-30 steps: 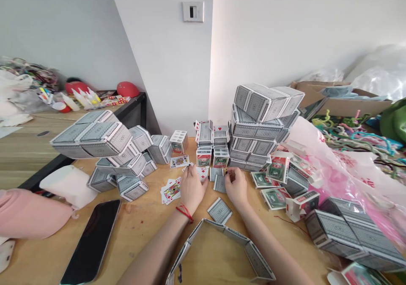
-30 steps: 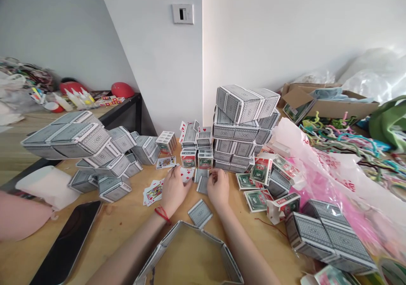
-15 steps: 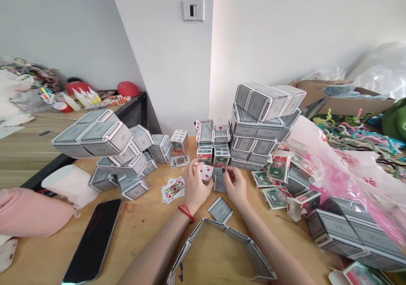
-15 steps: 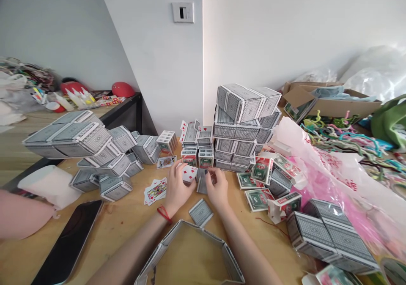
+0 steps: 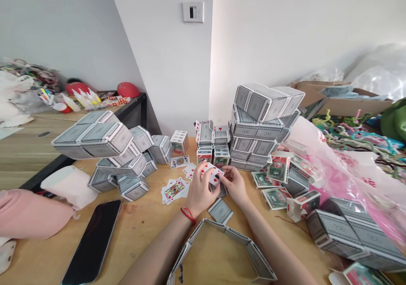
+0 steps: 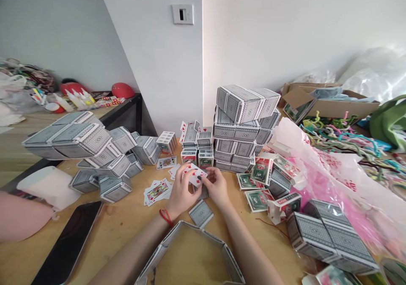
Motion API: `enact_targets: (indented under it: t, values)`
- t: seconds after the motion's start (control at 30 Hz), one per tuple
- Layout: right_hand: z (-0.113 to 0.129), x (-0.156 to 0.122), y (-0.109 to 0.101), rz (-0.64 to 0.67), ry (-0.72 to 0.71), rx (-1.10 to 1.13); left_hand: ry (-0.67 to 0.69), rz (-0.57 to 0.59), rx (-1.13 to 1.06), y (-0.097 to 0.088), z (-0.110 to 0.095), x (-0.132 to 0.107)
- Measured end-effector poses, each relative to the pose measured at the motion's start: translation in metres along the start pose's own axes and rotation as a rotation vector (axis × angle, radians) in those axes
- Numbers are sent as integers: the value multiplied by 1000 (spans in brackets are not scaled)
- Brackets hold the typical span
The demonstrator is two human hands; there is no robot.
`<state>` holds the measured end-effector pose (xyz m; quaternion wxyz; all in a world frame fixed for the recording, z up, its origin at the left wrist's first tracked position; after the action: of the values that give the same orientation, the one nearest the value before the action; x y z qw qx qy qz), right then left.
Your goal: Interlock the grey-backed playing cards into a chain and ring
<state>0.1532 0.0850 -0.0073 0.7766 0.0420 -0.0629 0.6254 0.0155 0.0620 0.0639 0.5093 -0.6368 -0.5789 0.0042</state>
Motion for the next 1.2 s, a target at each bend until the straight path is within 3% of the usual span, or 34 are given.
enact_targets:
  t: [0.2, 0.33, 0.43, 0.57, 0.8, 1.0, 1.2]
  values:
    - [-4, 0, -1, 14, 92, 126, -46, -17, -98, -1, 5, 1]
    - [-7, 1, -4, -18, 108, 166, -173, -104, -176, -4, 27, 0]
    - [-9, 2, -5, -34, 113, 191, -278, -100, -223, 1, 47, -3]
    - [-11, 2, -10, -76, 103, 168, -338, -132, -130, -3, 60, -6]
    - [-13, 0, -23, -193, 100, 144, -283, -58, 184, 0, 44, -6]
    - [-11, -2, -29, -261, 88, 107, -254, -8, 204, 8, 44, -8]
    - [-6, -5, -33, -297, 52, 88, -239, -50, 132, 4, 44, -5]
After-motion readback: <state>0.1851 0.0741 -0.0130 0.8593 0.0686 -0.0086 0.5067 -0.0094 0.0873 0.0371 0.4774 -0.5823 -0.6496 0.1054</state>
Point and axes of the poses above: each hand's wrist, its own x-axis towards the middle knuckle, its own y-axis out of the palm, z = x × y, the point moved 9 cm from there along x, towards the middle knuckle, and after that the axes turned 2 degrees about z, right-handed, at the moved point
